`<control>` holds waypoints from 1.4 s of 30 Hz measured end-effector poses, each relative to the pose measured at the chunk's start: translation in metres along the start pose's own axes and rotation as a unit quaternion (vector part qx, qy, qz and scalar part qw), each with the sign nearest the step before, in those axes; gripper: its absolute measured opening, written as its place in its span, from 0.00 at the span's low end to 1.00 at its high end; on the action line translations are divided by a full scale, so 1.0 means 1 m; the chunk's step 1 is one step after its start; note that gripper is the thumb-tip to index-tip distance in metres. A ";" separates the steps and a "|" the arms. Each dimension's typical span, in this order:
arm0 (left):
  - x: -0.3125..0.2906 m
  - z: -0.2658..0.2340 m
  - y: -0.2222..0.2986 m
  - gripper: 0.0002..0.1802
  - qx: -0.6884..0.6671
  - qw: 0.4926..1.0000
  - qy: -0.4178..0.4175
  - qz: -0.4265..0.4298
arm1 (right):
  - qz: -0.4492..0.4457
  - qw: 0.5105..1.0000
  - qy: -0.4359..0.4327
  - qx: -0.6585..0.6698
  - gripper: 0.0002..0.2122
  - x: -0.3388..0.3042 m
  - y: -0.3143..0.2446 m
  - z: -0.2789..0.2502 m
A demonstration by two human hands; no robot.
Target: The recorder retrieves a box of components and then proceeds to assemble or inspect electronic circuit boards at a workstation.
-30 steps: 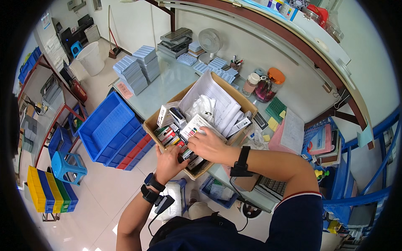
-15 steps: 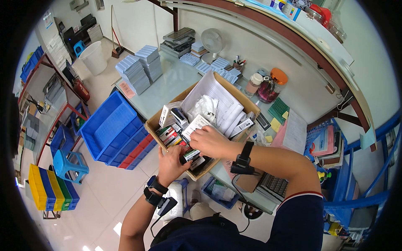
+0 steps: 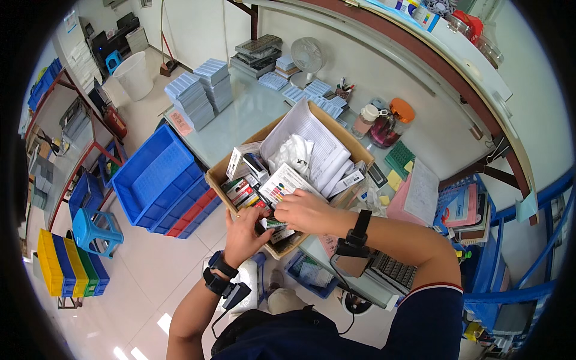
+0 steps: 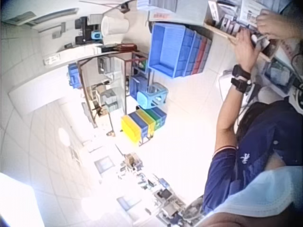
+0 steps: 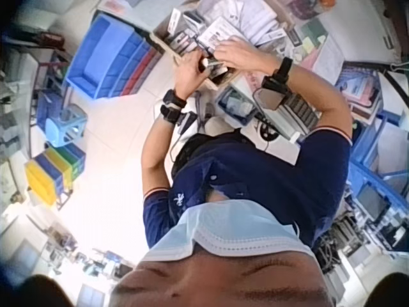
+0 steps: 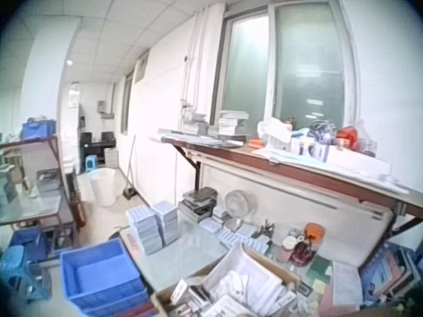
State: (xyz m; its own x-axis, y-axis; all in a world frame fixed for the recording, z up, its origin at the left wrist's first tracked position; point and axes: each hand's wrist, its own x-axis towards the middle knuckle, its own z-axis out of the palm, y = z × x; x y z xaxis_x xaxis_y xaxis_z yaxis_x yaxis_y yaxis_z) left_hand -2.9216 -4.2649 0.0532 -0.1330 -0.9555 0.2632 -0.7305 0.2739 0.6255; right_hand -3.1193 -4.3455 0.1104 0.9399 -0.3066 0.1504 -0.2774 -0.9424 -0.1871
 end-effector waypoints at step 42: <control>-0.022 0.015 0.003 0.13 -0.232 0.971 0.045 -0.030 | -0.065 0.992 -0.108 0.002 0.10 0.025 0.013 -0.011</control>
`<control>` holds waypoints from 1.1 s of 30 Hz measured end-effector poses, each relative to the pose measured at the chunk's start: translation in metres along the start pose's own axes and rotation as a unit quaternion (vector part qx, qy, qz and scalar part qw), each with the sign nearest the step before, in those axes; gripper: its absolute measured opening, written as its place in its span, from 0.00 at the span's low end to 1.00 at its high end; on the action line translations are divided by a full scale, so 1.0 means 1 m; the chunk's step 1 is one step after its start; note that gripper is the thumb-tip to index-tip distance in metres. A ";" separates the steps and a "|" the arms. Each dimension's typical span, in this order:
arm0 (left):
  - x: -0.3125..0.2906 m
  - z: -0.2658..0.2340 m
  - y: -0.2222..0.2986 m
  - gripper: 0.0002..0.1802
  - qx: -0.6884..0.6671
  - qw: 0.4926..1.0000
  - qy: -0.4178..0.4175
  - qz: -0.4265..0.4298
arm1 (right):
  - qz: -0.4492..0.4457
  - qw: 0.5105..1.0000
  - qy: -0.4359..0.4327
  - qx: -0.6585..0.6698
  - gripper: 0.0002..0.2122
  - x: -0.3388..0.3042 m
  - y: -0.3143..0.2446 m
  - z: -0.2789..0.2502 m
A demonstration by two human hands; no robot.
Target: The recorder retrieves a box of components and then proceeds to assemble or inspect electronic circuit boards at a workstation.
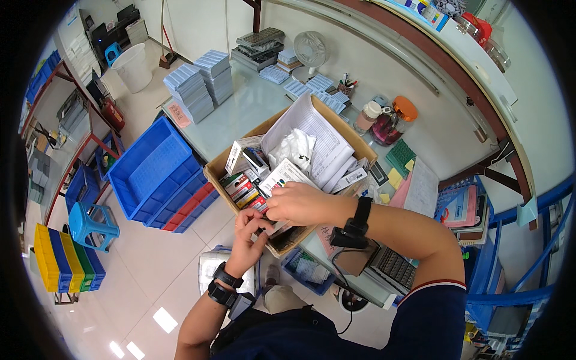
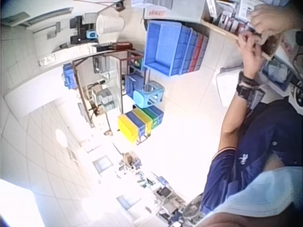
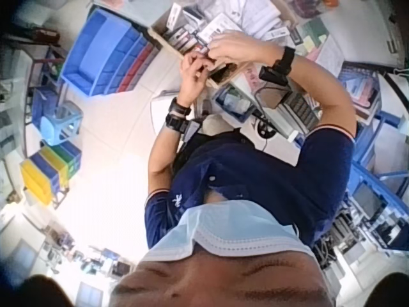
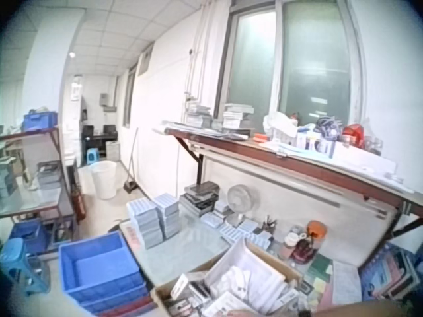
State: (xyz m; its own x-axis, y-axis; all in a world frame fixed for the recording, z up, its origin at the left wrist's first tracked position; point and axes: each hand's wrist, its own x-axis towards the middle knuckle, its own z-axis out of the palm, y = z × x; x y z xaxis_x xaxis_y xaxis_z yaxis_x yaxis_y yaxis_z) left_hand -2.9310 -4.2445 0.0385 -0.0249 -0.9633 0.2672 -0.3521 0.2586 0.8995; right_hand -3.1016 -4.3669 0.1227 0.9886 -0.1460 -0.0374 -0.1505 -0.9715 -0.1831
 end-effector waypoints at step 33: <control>0.000 0.003 -0.003 0.11 -0.015 0.998 0.047 0.031 | 0.152 0.974 0.086 0.144 0.08 -0.005 -0.017 -0.023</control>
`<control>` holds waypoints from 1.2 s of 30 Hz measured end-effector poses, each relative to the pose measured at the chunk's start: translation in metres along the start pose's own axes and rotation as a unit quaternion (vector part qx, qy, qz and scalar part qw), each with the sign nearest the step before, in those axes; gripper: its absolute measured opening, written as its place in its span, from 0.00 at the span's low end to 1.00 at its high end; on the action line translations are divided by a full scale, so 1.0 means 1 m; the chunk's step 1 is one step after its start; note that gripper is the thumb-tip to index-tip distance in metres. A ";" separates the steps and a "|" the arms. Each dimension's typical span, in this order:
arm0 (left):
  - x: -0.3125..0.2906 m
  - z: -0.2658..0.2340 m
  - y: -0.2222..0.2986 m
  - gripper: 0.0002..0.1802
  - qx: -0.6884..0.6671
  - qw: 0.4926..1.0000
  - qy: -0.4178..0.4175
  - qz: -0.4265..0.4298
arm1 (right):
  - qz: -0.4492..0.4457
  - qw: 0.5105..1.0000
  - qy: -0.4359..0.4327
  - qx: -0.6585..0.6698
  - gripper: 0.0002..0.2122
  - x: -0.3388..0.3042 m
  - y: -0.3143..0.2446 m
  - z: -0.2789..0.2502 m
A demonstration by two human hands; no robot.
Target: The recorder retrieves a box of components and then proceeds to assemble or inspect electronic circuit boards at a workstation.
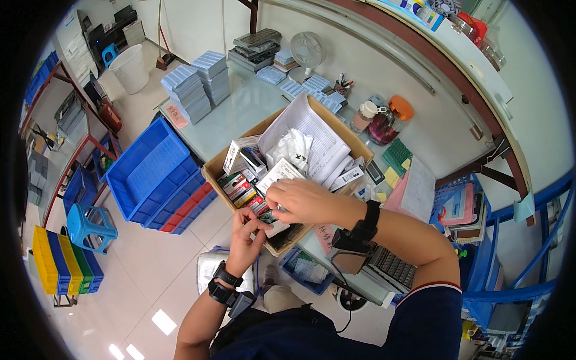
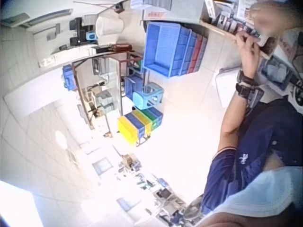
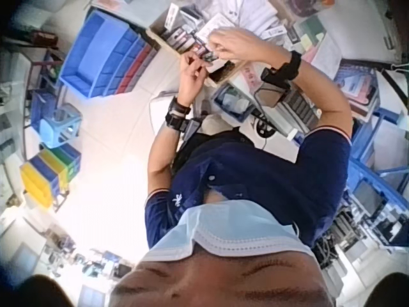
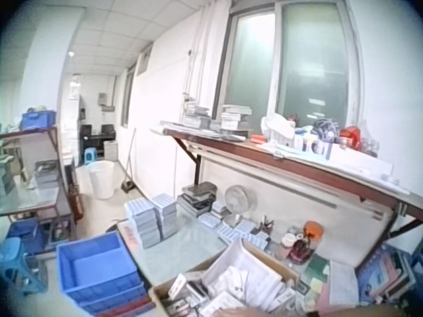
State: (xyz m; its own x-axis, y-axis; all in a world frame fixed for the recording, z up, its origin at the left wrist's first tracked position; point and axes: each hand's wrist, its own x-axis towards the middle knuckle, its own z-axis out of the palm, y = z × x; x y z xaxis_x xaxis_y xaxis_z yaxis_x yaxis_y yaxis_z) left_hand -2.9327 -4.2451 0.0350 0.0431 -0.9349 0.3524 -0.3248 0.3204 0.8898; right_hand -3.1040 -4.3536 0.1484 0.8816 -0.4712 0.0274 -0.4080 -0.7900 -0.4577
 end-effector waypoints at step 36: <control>0.000 0.002 0.001 0.11 0.005 1.000 -0.003 0.005 | -0.067 0.989 0.076 0.109 0.05 0.004 0.026 0.015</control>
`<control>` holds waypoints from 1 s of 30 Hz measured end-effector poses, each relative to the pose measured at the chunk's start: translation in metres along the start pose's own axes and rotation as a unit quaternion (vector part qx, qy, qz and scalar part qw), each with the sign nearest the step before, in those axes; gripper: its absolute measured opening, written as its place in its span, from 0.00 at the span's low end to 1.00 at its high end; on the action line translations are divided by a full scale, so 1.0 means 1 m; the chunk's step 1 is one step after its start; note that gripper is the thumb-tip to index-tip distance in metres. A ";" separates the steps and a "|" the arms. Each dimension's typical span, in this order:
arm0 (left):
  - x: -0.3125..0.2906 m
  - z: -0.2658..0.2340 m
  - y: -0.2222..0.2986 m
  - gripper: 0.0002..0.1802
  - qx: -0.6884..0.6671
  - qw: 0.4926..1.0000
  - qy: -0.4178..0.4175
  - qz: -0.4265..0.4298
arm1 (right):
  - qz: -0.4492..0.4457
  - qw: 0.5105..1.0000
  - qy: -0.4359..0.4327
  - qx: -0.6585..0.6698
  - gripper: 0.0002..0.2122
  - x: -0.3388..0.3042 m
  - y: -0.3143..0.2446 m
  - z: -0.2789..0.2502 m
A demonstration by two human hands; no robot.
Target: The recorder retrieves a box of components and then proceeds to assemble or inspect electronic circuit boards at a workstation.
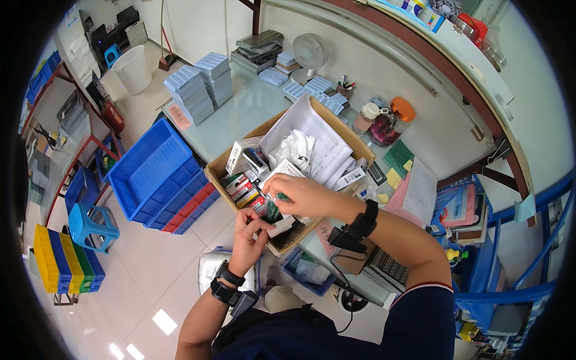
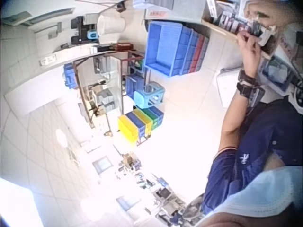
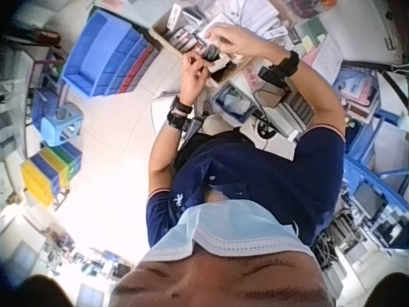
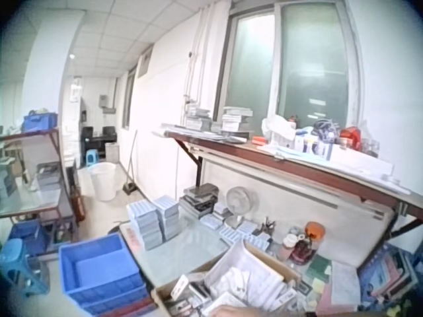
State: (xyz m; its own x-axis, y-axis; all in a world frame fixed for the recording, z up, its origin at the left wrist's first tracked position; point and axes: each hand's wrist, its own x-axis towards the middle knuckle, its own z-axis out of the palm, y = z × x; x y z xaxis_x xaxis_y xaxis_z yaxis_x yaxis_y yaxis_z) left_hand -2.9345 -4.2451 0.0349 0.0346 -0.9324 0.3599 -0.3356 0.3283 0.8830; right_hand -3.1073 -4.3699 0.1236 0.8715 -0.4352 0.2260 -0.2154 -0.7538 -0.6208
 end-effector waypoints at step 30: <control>0.001 -0.003 -0.003 0.10 0.041 0.999 0.003 0.031 | 0.198 0.943 0.123 0.236 0.10 0.034 -0.031 -0.033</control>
State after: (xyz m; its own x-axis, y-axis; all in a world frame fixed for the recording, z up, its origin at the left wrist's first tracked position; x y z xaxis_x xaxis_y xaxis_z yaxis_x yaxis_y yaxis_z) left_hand -2.9303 -4.2468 0.0336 0.0171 -0.9098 0.4147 -0.4125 0.3714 0.8318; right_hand -3.0859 -4.3775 0.1753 0.6227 -0.7816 0.0378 -0.2324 -0.2308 -0.9449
